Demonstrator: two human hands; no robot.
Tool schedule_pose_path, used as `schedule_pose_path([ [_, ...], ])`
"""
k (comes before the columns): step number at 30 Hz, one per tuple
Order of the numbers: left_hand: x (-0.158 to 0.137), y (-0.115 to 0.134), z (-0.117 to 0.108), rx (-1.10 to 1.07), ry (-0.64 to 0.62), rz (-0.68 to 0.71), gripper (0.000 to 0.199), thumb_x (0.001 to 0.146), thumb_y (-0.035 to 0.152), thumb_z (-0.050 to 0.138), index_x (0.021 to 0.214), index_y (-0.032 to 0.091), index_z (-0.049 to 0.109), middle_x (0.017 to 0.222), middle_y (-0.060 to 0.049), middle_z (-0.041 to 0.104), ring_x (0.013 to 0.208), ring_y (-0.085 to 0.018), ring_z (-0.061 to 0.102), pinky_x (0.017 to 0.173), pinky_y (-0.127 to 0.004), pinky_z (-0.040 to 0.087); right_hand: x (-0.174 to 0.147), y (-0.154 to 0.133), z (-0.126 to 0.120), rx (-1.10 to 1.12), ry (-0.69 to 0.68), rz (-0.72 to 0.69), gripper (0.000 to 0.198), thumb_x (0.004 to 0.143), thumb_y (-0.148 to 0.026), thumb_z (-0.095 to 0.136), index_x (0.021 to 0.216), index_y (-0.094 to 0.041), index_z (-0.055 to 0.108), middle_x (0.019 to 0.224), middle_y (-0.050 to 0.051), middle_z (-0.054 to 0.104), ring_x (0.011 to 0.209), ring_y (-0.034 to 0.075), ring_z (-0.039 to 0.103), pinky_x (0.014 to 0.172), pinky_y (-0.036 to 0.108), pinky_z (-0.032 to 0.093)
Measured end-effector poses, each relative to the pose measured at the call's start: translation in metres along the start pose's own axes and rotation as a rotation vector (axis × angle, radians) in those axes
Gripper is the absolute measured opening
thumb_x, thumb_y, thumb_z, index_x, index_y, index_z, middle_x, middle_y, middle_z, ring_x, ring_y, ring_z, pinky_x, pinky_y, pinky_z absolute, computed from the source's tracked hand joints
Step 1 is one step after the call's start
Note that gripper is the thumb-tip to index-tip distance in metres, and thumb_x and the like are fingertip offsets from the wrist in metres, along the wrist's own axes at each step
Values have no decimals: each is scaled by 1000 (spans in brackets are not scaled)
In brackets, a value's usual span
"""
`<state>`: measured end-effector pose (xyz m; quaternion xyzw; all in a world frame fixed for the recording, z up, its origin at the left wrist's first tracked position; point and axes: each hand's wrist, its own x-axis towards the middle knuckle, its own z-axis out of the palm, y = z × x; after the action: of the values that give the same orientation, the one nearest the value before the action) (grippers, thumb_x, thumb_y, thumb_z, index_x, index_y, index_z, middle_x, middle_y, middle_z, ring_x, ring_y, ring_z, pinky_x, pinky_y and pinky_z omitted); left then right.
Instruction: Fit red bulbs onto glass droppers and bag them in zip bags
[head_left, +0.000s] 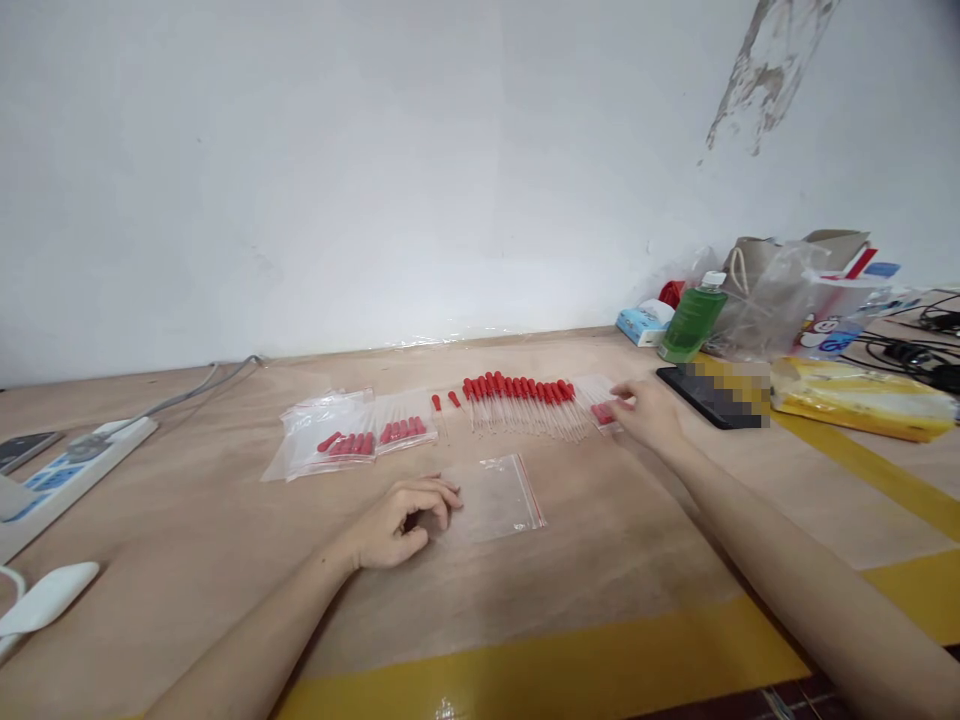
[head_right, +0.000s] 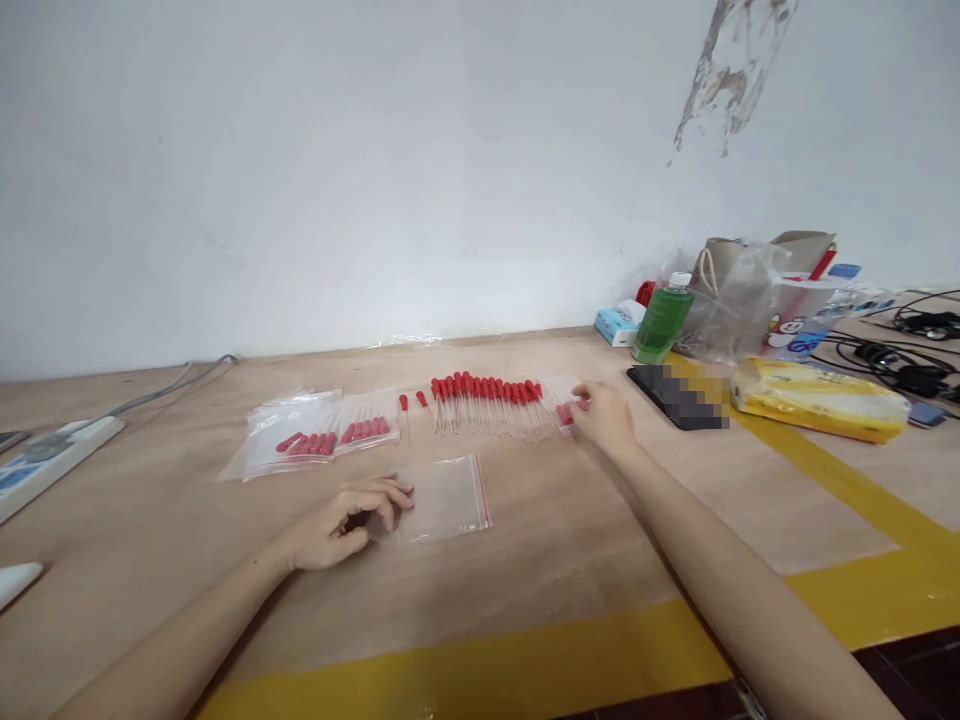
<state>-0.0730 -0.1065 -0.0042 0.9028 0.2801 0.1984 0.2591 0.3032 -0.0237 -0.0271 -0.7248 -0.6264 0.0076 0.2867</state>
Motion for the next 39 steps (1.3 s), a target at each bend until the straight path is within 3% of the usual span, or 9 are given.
schedule_pose_path([
  [3, -1, 3, -3, -32, -3, -27, 25, 71, 12, 43, 87, 20, 61, 111, -5, 60, 117, -23, 43, 97, -42, 36, 10, -24, 10, 42, -169, -35, 24, 74, -24, 52, 96, -15, 57, 85, 7, 64, 82, 18, 58, 72, 27, 42],
  [7, 0, 1, 9, 131, 12, -113, 32, 82, 23, 45, 113, 24, 55, 128, -5, 47, 122, -22, 38, 99, -43, 33, 21, -44, 27, 7, -204, 60, 36, 70, -21, 56, 105, -12, 51, 91, 15, 63, 89, 25, 57, 72, 32, 41],
  [12, 2, -8, 19, 212, -17, -131, 36, 86, 33, 44, 122, 28, 48, 131, -3, 45, 123, -20, 36, 103, -43, 27, 30, -52, 29, 21, -268, 165, 50, 68, -17, 57, 113, -3, 42, 94, 23, 59, 86, 30, 58, 68, 35, 42],
  [16, 2, -10, 19, 215, -8, -127, 38, 86, 36, 44, 123, 28, 47, 132, -3, 44, 124, -21, 36, 105, -45, 24, 27, -54, 15, 102, -278, 141, 55, 76, -21, 49, 124, -1, 30, 79, 13, 61, 73, 22, 59, 60, 28, 43],
  [19, 2, -10, 19, 215, -3, -127, 38, 86, 37, 44, 123, 29, 47, 132, -3, 44, 124, -21, 36, 104, -45, 25, 6, -60, 8, 422, -341, 67, 62, 79, -22, 43, 132, -7, 14, 62, 0, 55, 52, 15, 54, 48, 25, 42],
  [22, 3, -10, 19, 213, -11, -128, 38, 86, 36, 44, 123, 29, 46, 132, -3, 44, 123, -20, 36, 104, -44, 24, -26, -68, 15, 923, -387, 18, 73, 74, -21, 49, 132, -19, 4, 66, -5, 49, 47, 12, 54, 45, 25, 47],
  [25, 3, -10, 19, 204, -6, -123, 38, 86, 36, 45, 123, 29, 46, 131, -3, 45, 123, -20, 37, 105, -44, 24, -52, -72, 32, 1125, -329, 103, 80, 68, -22, 55, 129, -24, 4, 71, -6, 46, 48, 12, 56, 45, 27, 51],
  [29, 3, -12, 19, 194, 0, -111, 38, 86, 36, 45, 123, 28, 47, 131, -4, 45, 123, -21, 36, 104, -45, 26, -63, -70, 48, 1185, -229, 172, 76, 64, -23, 58, 124, -26, 11, 73, -7, 45, 47, 11, 58, 46, 27, 54],
  [39, 2, -13, 20, 227, -14, -120, 38, 86, 37, 44, 124, 28, 46, 132, -3, 43, 125, -21, 34, 104, -44, 25, -67, -76, 43, 1262, -254, 173, 67, 63, -26, 62, 114, -27, 19, 72, -8, 47, 48, 11, 58, 45, 27, 53],
])
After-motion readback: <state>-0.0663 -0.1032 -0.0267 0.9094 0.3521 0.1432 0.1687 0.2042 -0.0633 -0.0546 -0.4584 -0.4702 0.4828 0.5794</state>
